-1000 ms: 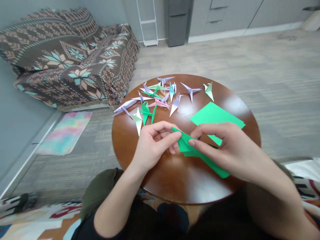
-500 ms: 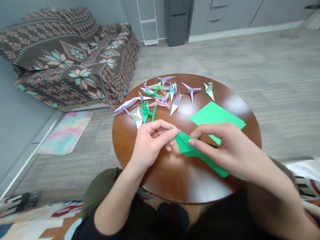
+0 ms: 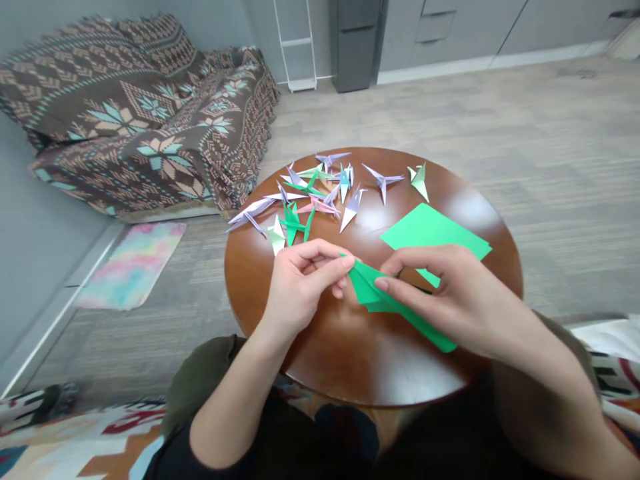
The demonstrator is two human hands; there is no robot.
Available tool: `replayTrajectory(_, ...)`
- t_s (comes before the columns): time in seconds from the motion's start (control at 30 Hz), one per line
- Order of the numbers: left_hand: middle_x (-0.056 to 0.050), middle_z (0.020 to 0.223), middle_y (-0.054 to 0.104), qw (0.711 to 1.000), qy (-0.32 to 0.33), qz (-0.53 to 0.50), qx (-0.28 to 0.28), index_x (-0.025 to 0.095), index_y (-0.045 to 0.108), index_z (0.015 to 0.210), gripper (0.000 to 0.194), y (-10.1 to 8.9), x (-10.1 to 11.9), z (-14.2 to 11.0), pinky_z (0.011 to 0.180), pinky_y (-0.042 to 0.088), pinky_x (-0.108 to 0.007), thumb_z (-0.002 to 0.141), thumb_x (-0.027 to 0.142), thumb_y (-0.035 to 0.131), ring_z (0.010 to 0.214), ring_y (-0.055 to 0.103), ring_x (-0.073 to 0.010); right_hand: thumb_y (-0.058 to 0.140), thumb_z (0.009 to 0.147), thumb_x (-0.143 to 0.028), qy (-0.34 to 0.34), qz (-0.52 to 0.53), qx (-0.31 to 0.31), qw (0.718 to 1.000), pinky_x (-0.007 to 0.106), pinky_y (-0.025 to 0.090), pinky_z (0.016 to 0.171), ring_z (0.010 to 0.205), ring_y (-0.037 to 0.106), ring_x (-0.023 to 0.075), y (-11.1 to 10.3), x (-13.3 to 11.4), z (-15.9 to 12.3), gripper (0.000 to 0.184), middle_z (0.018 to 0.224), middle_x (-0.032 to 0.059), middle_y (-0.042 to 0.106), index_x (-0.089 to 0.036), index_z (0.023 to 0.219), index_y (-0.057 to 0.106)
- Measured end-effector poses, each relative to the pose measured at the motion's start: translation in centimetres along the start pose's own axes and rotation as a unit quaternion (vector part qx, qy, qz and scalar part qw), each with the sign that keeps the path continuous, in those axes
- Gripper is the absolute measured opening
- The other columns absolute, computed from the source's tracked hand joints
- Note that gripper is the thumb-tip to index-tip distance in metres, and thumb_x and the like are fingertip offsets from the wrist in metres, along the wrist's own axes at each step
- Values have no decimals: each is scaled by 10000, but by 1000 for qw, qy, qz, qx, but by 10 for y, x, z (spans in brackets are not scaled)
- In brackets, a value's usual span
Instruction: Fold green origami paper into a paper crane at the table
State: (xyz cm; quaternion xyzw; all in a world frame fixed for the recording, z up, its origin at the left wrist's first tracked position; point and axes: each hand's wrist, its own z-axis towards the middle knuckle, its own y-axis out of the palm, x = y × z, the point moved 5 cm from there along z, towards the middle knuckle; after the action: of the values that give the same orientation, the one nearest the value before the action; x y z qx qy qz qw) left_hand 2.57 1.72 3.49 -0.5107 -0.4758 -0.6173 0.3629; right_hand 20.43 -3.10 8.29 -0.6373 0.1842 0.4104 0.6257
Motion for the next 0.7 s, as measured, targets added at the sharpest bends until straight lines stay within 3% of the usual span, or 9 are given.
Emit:
replayTrajectory(0.1,-2,642,740,1000,14,-23,3,173,820,771,93,0,1,2,461,462,-170,784,234,889,456,560,-59,644,984,-266,3,-6,-2,1000,273,457,583,629,645,162,1,2,0,205,726,-9,756,-227,802,729)
replayTrajectory(0.27,29,533,638,999,16,-39,-12,176,839,788,102,2,-1,4,460,442,-158,853,254,837,443,518,-54,637,986,-277,18,2,-10,1000,273,465,589,640,654,168,2,5,1,207,740,-1,756,-226,809,732)
replayTrajectory(0.37,20,599,678,999,28,-24,-10,180,823,819,113,1,1,3,469,459,-167,862,283,839,486,564,-72,643,981,-301,31,21,-17,999,275,467,580,642,661,176,3,7,2,215,736,5,754,-229,800,735)
replayTrajectory(0.53,45,548,626,993,-13,77,-89,154,744,735,209,13,-1,-3,439,397,-176,768,258,922,449,512,-66,682,972,-404,61,51,-14,997,285,458,546,638,659,188,2,12,1,245,776,25,778,-227,825,767)
replayTrajectory(0.7,63,490,551,994,16,94,-48,161,653,629,340,10,3,-2,450,354,-190,793,318,906,437,447,-58,705,950,-420,80,53,0,995,278,430,501,568,621,170,0,19,-1,235,697,13,732,-235,821,771)
